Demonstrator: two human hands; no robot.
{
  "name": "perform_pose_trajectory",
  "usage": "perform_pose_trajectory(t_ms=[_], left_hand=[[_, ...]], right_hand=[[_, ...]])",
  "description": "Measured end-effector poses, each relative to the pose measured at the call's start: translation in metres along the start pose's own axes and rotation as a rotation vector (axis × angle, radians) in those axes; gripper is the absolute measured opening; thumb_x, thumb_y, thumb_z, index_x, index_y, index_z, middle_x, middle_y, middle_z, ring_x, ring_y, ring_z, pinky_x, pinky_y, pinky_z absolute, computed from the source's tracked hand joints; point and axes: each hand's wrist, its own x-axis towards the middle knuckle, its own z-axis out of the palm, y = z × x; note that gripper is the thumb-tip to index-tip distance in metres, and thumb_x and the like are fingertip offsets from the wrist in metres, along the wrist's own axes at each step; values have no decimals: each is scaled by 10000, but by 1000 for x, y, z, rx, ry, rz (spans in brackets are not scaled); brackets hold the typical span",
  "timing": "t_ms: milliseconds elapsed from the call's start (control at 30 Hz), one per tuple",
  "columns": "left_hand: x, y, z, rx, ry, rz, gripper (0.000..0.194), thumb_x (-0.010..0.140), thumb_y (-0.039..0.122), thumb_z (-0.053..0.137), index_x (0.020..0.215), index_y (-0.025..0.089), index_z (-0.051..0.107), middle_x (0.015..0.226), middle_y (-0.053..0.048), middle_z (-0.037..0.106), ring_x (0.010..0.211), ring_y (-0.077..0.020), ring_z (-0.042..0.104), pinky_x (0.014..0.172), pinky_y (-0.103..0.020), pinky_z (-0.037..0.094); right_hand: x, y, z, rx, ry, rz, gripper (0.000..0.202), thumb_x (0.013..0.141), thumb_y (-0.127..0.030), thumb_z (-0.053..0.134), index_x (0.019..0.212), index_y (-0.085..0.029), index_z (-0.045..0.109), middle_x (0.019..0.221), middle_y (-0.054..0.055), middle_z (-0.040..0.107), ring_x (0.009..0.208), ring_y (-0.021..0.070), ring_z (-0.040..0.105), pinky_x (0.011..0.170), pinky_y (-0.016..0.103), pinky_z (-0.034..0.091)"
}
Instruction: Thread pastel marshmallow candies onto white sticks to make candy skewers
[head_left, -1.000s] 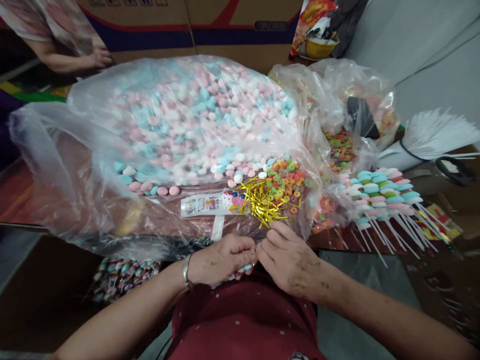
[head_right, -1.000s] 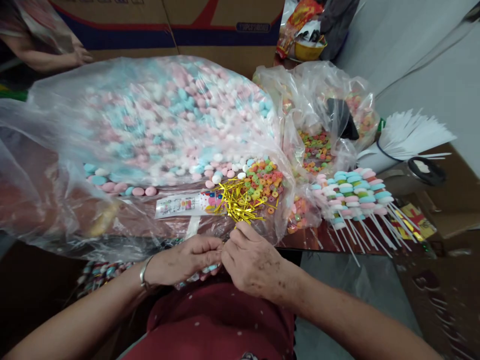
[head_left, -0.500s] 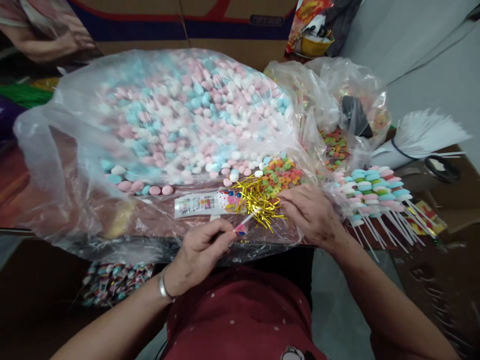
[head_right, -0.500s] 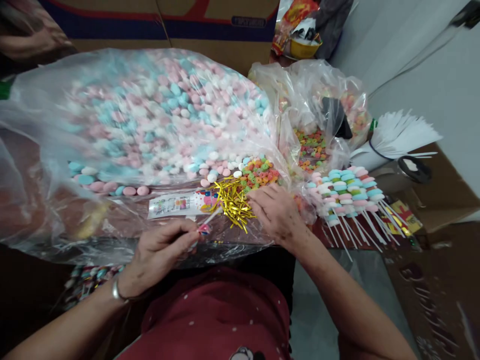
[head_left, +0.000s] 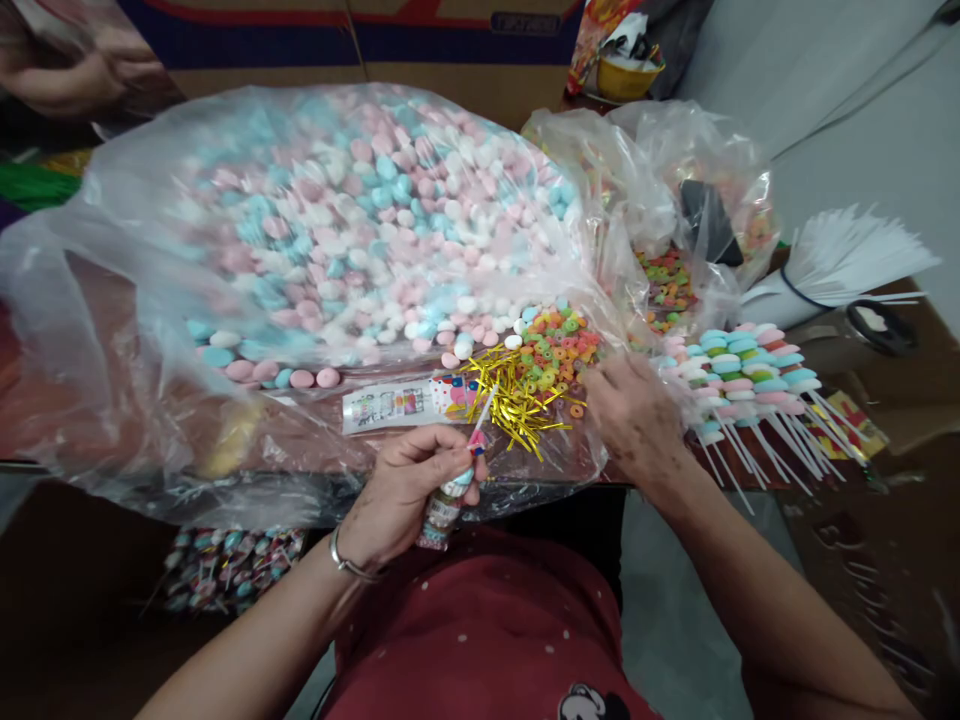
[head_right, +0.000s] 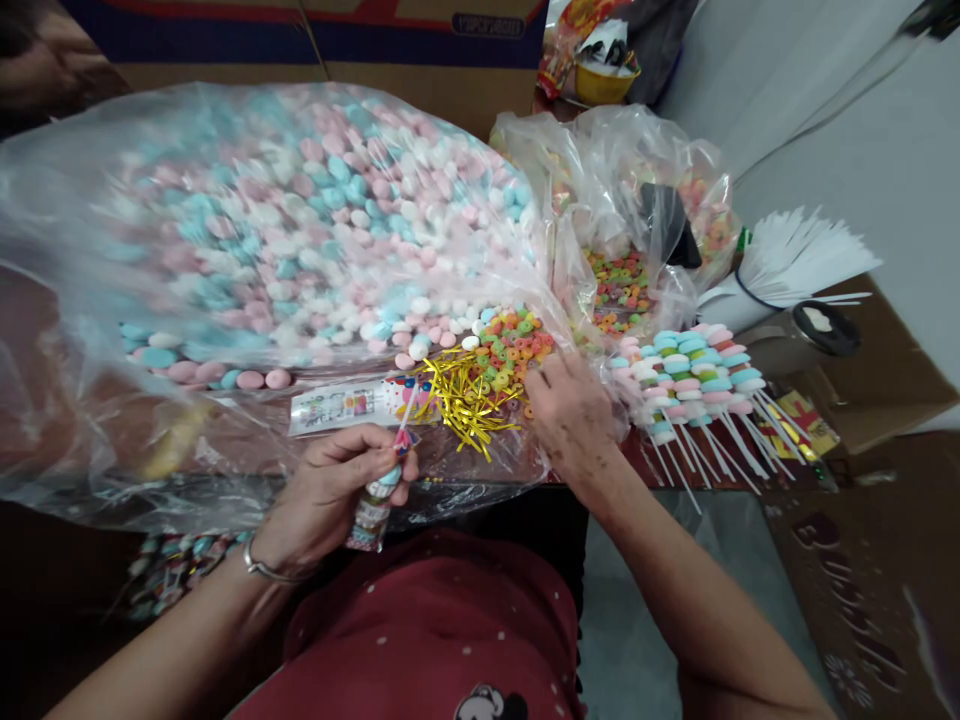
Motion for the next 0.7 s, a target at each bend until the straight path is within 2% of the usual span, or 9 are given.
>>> perform_pose_trajectory(t_ms=[67,133,200,300,400,600,700], left_hand=[[3,-3,7,-40,-41,-9,291,662,324,843,695,126,633,655,-40,716,466,-103,610,445,-180,455],[7,-6,14,-79,-93,-14,291,667,322,840,696,124,628,650,-40,714,463,-104,613,445,-180,460],[11,-9,20,-104,-133,-17,296,676,324,835,689,117,624,649,-41,711,457,-99,610,445,-178,461],[15,-11,23,-108,-146,-26,301,686,325,829,687,111,617,642,-36,702,451,-91,604,445,-171,459],[16,-12,20,-102,-117,-27,326,670,332,840,696,115,598,635,-27,695,456,-91,608,448,-169,460],[14,-16,17,-88,-16,-1,372,632,340,855,791,146,580,616,-9,691,444,-103,604,428,-172,449],[14,-18,19,-67,57,41,343,626,329,851,782,146,606,604,1,682,450,-103,606,446,-182,465]], right_hand=[[-1,-11,-4,177,116,138,207,934,-137,456,794,-192,597,799,75,578,802,217,494,694,332,380],[-2,-30,-4,511,176,207,168,943,-174,460,849,-196,597,831,54,604,809,191,542,720,313,420],[-2,-52,-2,854,142,256,127,926,-183,484,855,-201,588,821,21,619,759,152,567,692,278,441],[-3,-73,1,1155,31,308,123,894,-171,498,804,-205,575,758,-12,611,707,121,569,662,248,441],[-4,-78,0,1277,-63,296,130,887,-169,495,803,-205,587,689,-30,602,691,115,566,679,249,442],[-5,-76,0,1333,-209,325,185,909,-213,485,744,-195,568,673,-29,620,657,107,552,657,244,443],[-6,-78,3,1218,-172,263,198,921,-208,480,743,-195,566,709,-14,619,679,114,556,657,246,447]])
